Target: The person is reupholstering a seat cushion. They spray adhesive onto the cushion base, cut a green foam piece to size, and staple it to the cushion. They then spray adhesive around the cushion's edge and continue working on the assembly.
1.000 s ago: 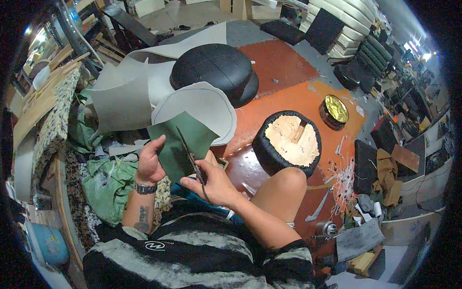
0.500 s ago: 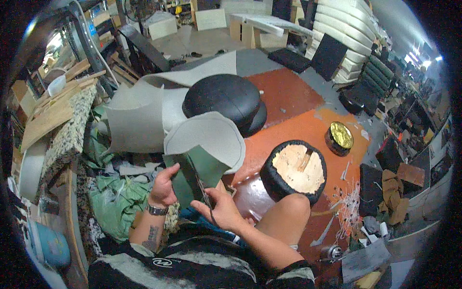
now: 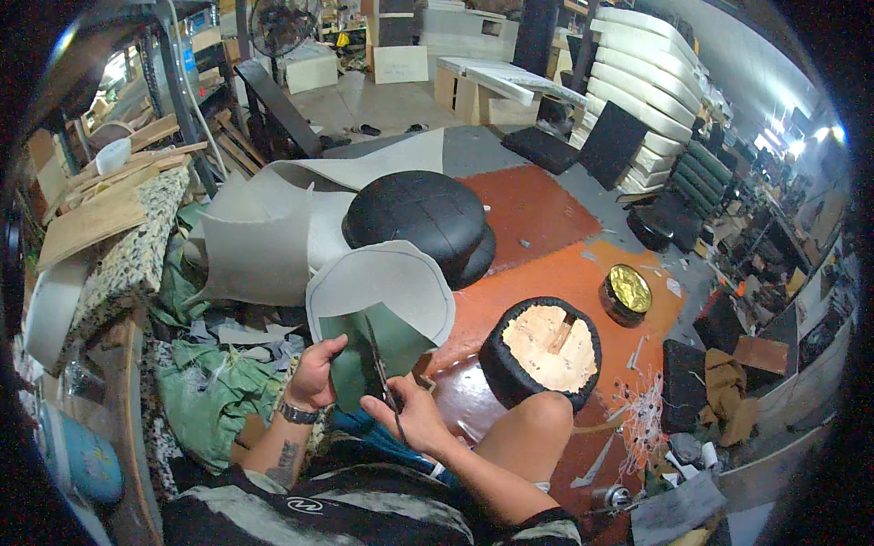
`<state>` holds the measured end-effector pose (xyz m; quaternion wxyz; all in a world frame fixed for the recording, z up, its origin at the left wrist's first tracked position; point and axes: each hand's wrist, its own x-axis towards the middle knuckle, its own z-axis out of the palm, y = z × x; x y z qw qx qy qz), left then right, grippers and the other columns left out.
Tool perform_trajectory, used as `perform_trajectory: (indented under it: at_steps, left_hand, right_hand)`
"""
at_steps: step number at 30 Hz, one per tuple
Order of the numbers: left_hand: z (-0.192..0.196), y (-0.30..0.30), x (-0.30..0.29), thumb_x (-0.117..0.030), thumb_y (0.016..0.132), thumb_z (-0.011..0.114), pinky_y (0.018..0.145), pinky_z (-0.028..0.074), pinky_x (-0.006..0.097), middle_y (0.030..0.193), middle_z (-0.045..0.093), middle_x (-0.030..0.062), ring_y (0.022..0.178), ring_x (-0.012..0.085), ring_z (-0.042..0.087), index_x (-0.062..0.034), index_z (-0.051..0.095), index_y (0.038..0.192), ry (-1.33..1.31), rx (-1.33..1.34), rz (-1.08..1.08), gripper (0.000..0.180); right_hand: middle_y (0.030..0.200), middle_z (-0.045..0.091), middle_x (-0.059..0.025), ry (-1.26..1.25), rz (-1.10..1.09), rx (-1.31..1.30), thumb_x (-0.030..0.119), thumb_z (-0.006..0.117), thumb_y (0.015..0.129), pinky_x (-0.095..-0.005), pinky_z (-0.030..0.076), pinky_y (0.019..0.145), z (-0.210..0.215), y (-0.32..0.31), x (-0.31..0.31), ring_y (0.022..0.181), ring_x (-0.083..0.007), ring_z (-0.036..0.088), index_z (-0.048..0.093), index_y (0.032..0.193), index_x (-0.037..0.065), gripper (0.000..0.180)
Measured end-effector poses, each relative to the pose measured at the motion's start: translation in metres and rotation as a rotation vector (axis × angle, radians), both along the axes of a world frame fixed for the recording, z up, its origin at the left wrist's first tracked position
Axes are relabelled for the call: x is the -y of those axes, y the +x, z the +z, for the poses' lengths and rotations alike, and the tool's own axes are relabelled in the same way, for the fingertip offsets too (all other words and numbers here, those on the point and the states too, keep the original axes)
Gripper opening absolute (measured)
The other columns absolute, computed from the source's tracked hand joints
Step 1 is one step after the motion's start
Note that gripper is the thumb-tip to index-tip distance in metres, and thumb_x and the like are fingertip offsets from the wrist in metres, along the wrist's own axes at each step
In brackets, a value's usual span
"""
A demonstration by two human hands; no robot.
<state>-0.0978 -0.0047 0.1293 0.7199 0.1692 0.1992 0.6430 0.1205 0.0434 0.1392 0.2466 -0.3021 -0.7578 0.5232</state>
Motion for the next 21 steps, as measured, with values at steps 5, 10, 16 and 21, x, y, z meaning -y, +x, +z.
perform_trajectory:
  at_steps: [5, 10, 16, 21]
  left_hand:
    - [-0.007, -0.002, 0.0, -0.029, 0.113, 0.04, 0.103, 0.057, 0.048, 0.13, 0.07, 0.0227, 0.113, 0.0344, 0.073, 0.0056, 0.056, 0.14, 0.062, 0.016, -0.014, 0.047]
    - [-0.015, -0.007, -0.002, -0.029, 0.112, 0.041, 0.106, 0.056, 0.05, 0.132, 0.069, 0.023, 0.116, 0.0359, 0.072, 0.0048, 0.056, 0.141, 0.04, -0.042, 0.015, 0.047]
    - [-0.013, -0.004, -0.001, -0.029, 0.112, 0.043, 0.106, 0.056, 0.051, 0.133, 0.069, 0.0227, 0.117, 0.0357, 0.071, 0.0047, 0.055, 0.142, 0.042, -0.018, 0.038, 0.047]
    - [-0.009, -0.005, 0.003, -0.031, 0.112, 0.043, 0.106, 0.056, 0.051, 0.135, 0.068, 0.0227, 0.118, 0.0352, 0.071, 0.0044, 0.055, 0.142, 0.034, -0.002, 0.031, 0.048]
  right_hand:
    - [0.084, 0.058, -0.0123, -0.026, 0.011, 0.044, 0.045, 0.079, 0.094, -0.0383, 0.047, 0.07, -0.004, 0.001, -0.002, 0.076, -0.0222, 0.058, 0.07, 0.104, -0.003, 0.05]
    - [0.08, 0.059, -0.0122, -0.035, -0.005, 0.009, 0.044, 0.08, 0.093, -0.0386, 0.047, 0.067, -0.005, -0.002, -0.001, 0.072, -0.0219, 0.058, 0.071, 0.098, -0.003, 0.049]
    - [0.067, 0.061, -0.008, 0.001, -0.025, 0.002, 0.043, 0.08, 0.094, -0.0352, 0.043, 0.059, -0.001, -0.002, 0.001, 0.062, -0.0153, 0.053, 0.073, 0.092, -0.001, 0.044]
    - [0.068, 0.061, -0.0092, 0.043, -0.026, -0.043, 0.041, 0.082, 0.092, -0.0355, 0.043, 0.058, -0.005, -0.003, 0.0, 0.062, -0.0163, 0.052, 0.073, 0.09, -0.001, 0.043]
